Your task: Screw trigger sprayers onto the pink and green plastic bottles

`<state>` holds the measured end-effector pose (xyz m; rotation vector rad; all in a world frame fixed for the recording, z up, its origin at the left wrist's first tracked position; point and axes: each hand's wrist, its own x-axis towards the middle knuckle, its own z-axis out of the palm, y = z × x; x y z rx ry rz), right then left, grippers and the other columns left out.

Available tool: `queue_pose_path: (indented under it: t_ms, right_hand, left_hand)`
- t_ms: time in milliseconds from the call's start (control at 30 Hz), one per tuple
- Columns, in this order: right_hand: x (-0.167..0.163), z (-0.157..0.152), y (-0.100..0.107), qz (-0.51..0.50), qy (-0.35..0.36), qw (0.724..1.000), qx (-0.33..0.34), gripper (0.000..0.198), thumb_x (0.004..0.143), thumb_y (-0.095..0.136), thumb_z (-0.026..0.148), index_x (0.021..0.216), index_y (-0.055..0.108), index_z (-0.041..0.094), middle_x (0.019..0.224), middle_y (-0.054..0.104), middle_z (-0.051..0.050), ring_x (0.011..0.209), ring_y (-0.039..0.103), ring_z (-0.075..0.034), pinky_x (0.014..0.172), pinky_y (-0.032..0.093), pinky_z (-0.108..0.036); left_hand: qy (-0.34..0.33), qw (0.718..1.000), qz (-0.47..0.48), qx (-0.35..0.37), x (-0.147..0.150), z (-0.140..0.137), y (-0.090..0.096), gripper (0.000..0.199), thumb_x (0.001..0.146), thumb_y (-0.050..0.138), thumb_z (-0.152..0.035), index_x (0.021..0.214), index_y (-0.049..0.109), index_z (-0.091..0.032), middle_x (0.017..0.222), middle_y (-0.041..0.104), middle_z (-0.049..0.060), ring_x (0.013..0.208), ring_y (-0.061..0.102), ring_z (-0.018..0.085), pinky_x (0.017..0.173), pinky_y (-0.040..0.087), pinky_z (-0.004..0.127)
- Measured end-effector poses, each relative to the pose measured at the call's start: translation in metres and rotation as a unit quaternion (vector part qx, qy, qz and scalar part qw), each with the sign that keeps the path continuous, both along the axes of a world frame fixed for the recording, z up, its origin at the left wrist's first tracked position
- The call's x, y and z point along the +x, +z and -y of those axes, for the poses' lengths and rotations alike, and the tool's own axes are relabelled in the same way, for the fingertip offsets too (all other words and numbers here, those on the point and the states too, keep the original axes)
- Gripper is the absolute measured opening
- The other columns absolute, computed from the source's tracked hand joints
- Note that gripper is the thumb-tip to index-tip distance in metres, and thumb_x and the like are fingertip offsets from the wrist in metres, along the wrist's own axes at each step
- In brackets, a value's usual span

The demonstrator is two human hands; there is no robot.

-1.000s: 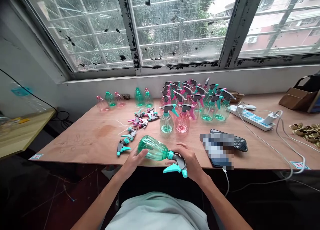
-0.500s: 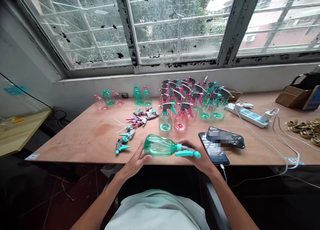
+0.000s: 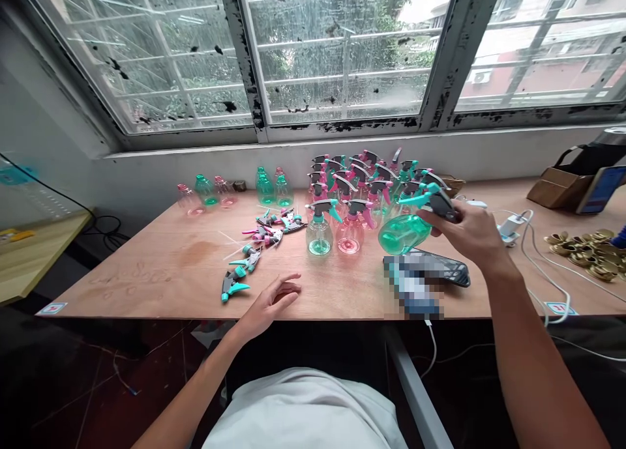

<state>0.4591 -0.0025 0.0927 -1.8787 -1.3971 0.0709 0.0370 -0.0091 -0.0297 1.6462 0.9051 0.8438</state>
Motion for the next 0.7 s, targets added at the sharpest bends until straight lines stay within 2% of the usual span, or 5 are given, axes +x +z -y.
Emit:
queue_pose_path:
  t_ms: [133,233,333,567,700]
  right_hand:
    - [-0.005,-0.037,-0.005,0.054,0.06,0.995,-0.058,0.04,0.085,0.068,0.057,0.071,0.066,0.02,0.066,0.074,-0.008,0.064,0.058,-0.02,0.062,0.035,-0.032]
    - [-0.009,-0.059,-0.01,0.074,0.08,0.989,-0.102,0.047,0.084,0.062,0.066,0.078,0.065,0.019,0.067,0.076,-0.012,0.064,0.06,-0.021,0.062,0.034,-0.034]
    - [-0.012,-0.075,-0.012,0.079,0.1,0.983,-0.136,0.049,0.084,0.06,0.069,0.076,0.064,0.02,0.07,0.077,-0.013,0.065,0.063,-0.021,0.062,0.035,-0.033]
    - [-0.011,-0.099,-0.016,0.084,0.108,0.977,-0.166,0.045,0.086,0.063,0.065,0.075,0.061,0.021,0.072,0.078,-0.012,0.067,0.066,-0.022,0.06,0.036,-0.03]
    - [-0.012,-0.11,-0.02,0.088,0.12,0.974,-0.171,0.049,0.085,0.063,0.068,0.072,0.06,0.021,0.068,0.078,-0.011,0.066,0.068,-0.022,0.06,0.039,-0.029]
  left_hand:
    - [-0.003,1.0,-0.009,0.007,0.001,0.002,0.003,0.042,0.095,0.064,-0.038,0.135,0.058,-0.023,0.117,0.068,0.01,0.118,0.062,0.025,0.107,0.046,0.042]
    - [-0.003,1.0,-0.014,0.01,0.002,0.002,0.004,0.041,0.095,0.064,-0.037,0.133,0.059,-0.023,0.118,0.068,0.01,0.118,0.062,0.025,0.106,0.047,0.04]
    - [-0.003,1.0,-0.017,0.013,0.001,0.003,0.004,0.04,0.095,0.064,-0.038,0.133,0.06,-0.024,0.12,0.067,0.01,0.118,0.062,0.025,0.105,0.047,0.04]
    - [-0.005,1.0,-0.016,0.011,0.001,0.003,0.002,0.039,0.095,0.064,-0.038,0.132,0.059,-0.024,0.117,0.067,0.01,0.117,0.063,0.025,0.104,0.048,0.04]
    - [-0.009,1.0,-0.016,0.006,0.0,0.003,0.004,0.039,0.096,0.063,-0.038,0.132,0.059,-0.024,0.116,0.067,0.009,0.118,0.063,0.025,0.104,0.048,0.039]
